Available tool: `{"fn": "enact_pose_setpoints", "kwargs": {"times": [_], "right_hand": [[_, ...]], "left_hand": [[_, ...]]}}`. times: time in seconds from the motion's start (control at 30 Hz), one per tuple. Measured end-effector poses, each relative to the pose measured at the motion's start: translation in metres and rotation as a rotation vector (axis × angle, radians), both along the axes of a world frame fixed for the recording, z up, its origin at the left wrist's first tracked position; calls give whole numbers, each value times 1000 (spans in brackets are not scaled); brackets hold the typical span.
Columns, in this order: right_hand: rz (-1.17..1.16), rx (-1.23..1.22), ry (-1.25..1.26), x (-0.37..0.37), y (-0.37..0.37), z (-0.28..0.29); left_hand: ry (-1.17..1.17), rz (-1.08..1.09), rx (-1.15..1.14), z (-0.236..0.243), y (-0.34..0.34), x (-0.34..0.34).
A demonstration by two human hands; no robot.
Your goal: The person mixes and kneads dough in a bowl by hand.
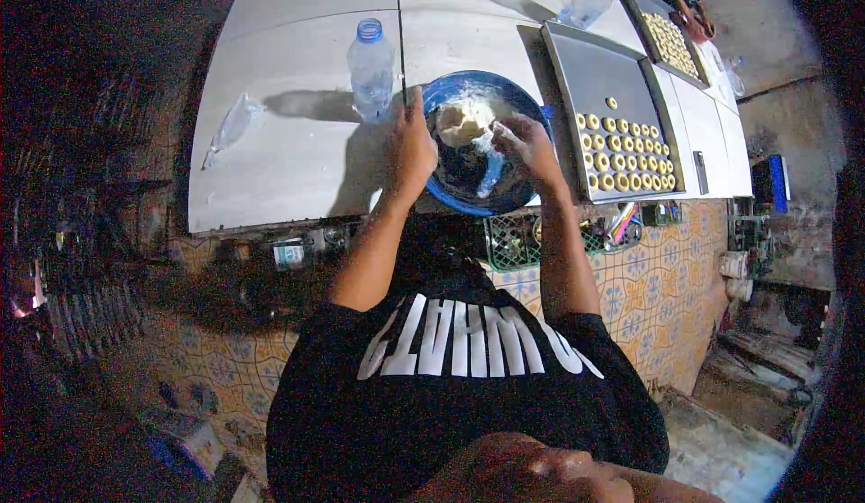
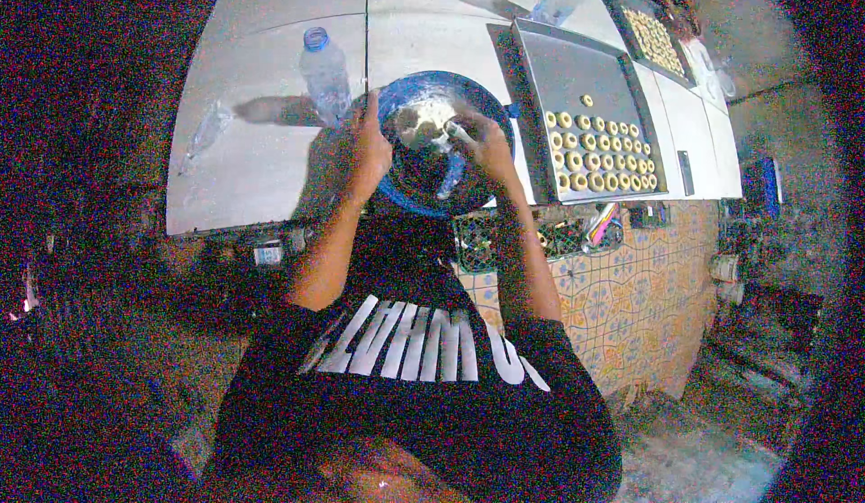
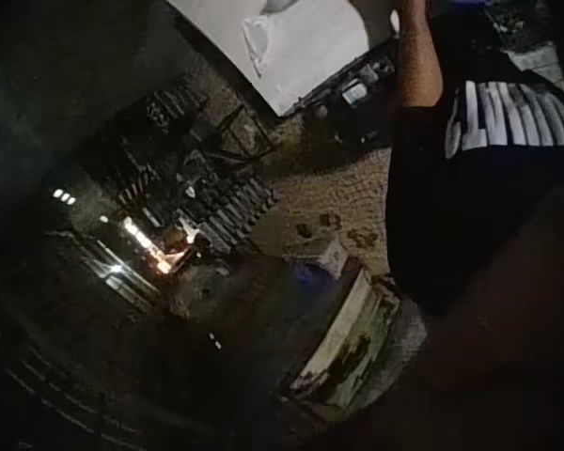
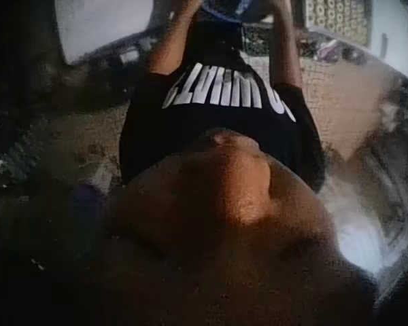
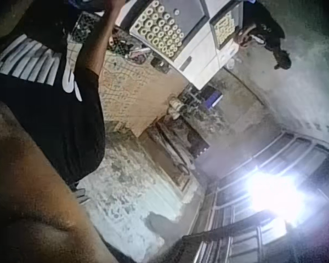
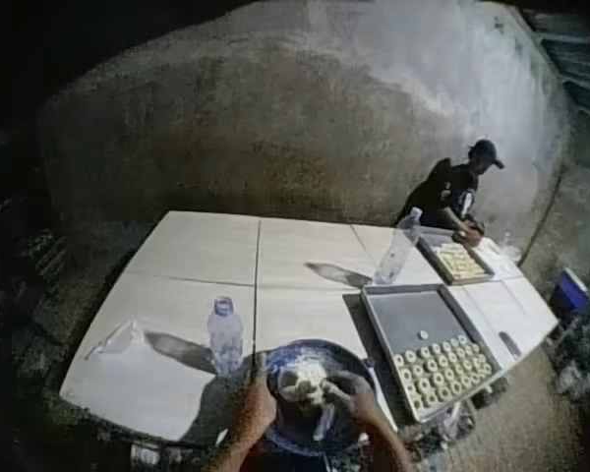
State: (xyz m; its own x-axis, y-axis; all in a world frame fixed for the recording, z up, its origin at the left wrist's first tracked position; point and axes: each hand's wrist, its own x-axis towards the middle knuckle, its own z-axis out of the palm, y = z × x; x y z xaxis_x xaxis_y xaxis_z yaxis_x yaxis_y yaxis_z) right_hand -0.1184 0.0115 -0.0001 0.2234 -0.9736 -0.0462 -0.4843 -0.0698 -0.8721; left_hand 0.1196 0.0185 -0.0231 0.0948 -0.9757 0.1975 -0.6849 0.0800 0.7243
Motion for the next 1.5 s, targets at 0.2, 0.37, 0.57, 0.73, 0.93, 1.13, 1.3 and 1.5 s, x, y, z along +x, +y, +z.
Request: {"fn": "enact_pose_setpoints", "kwargs": {"times": [0.2,0.37,0.57,0.73,0.93,1.13,1.3,1.5], "right_hand": [[134,-469,670,44,-9,-42],[207,-267,1348,86,-13,-64],[31,-419,1023,99,-30,-42],[-142,-634,1063,98,-43,-66],[-225,-299,650,72,-63,-87],[-252,-28,-579,47,-50,-56],[-302,246,-1030,35,-29,4],[67,0,-1370,9,-16,86]], "left_hand": [[0,-7,70,0,-6,-4],[39,-25,161,20,4,-6],[56,15,-25,10,-1,-12],[255,9,65,-4,-3,-14],[35,38,128,16,3,-17],[-109,-31,0,28,10,-21],[-135,-42,51,29,12,-28],[-69,25,57,19,8,-23]]}}
